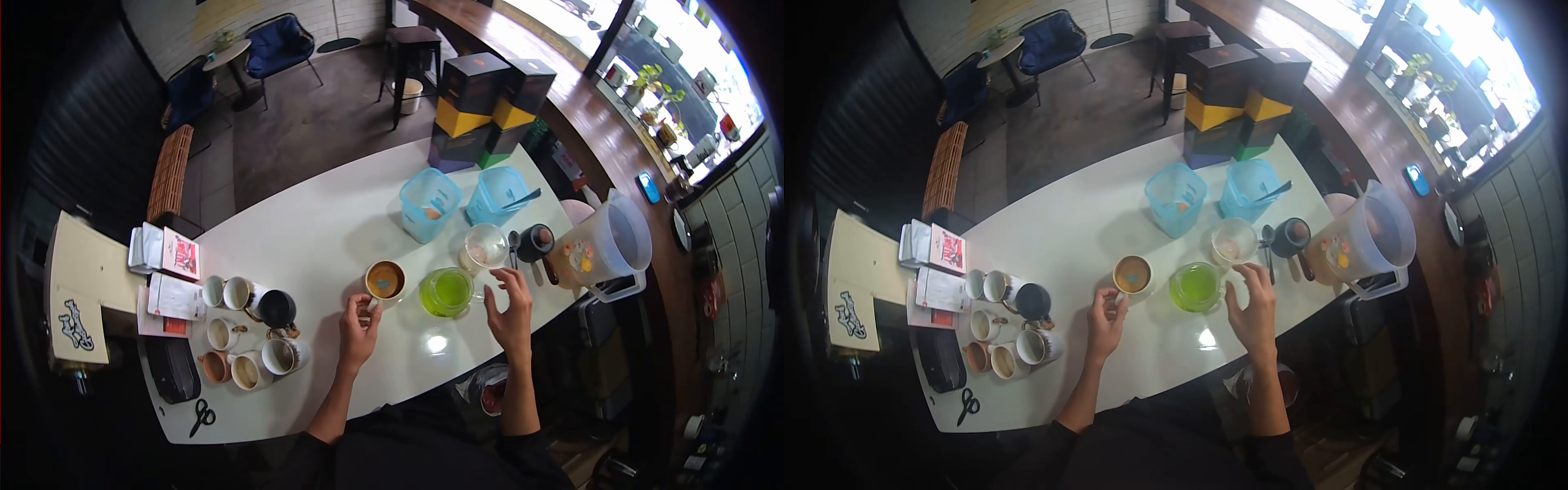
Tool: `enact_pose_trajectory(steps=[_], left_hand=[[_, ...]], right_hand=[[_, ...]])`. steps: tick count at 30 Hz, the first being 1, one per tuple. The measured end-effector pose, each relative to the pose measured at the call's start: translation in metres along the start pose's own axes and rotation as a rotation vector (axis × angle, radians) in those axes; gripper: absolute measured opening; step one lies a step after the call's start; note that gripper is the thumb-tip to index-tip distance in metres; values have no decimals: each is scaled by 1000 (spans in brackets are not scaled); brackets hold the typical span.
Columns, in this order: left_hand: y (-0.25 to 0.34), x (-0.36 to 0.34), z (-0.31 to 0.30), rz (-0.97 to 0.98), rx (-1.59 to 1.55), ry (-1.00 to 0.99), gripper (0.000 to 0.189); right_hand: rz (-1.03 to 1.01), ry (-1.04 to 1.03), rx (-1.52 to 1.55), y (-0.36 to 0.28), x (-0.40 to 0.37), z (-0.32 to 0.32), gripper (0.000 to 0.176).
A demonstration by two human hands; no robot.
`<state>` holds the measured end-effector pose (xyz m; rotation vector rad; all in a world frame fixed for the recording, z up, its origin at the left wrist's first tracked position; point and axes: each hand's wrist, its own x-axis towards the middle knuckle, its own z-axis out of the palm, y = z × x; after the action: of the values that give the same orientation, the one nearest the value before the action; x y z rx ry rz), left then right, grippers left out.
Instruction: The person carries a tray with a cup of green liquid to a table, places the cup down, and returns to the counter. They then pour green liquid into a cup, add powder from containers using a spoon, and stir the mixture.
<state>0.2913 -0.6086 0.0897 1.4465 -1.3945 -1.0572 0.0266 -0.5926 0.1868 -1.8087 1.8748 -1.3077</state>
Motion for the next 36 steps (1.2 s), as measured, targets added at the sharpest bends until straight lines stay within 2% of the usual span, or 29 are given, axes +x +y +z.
enact_pose_trajectory(steps=[2, 4, 6, 7, 9, 10, 12, 13, 17, 20, 22, 23, 26, 31, 33, 34, 36], left_hand=[[0, 5, 4, 60, -50, 32, 27], [-3, 8, 0, -47, -19, -47, 30], [-6, 11, 1, 3, -31, -35, 34], [-7, 11, -1, 6, -12, -67, 33], [-6, 11, -3, 16, 3, -100, 32], [-4, 8, -4, 6, 1, -106, 34], [-3, 9, -4, 5, -6, -104, 35], [-4, 5, -6, 10, -5, -104, 36], [-4, -4, -13, 8, 22, -122, 37], [-5, -8, -16, 5, 26, -138, 36], [-6, -10, -16, -3, 16, -137, 36], [-7, -10, -16, -15, 6, -136, 36], [-6, -10, -15, -23, -9, -137, 36], [-3, -10, -16, -32, 3, -152, 37], [-6, -10, -17, -37, 4, -160, 37], [-6, -10, -17, -41, -15, -165, 37], [-6, -11, -17, -48, -34, -164, 37]], right_hand=[[76, 88, -22, 16, -2, -16, 22], [86, 172, -13, 35, -2, -30, 19], [217, 226, -72, 53, -2, -42, 21], [222, 234, -76, 65, -1, -44, 21], [232, 353, -326, 92, 3, -42, 32], [230, 356, -329, 101, 3, -41, 32], [189, 257, -537, 119, 9, -38, 47], [142, 193, -534, 130, 11, -37, 57], [166, 73, -673, 134, 27, -30, 62], [220, 126, -739, 122, 29, -21, 55], [220, 201, -655, 117, 21, -10, 42], [209, 159, -536, 120, 17, -3, 27], [299, 76, -506, 120, 5, 15, 17], [323, 85, -541, 156, 1, 29, 16], [399, 41, -453, 158, -1, 26, 13], [399, 39, -451, 158, -3, 24, 13], [368, 54, -258, 156, -9, 18, 10]])
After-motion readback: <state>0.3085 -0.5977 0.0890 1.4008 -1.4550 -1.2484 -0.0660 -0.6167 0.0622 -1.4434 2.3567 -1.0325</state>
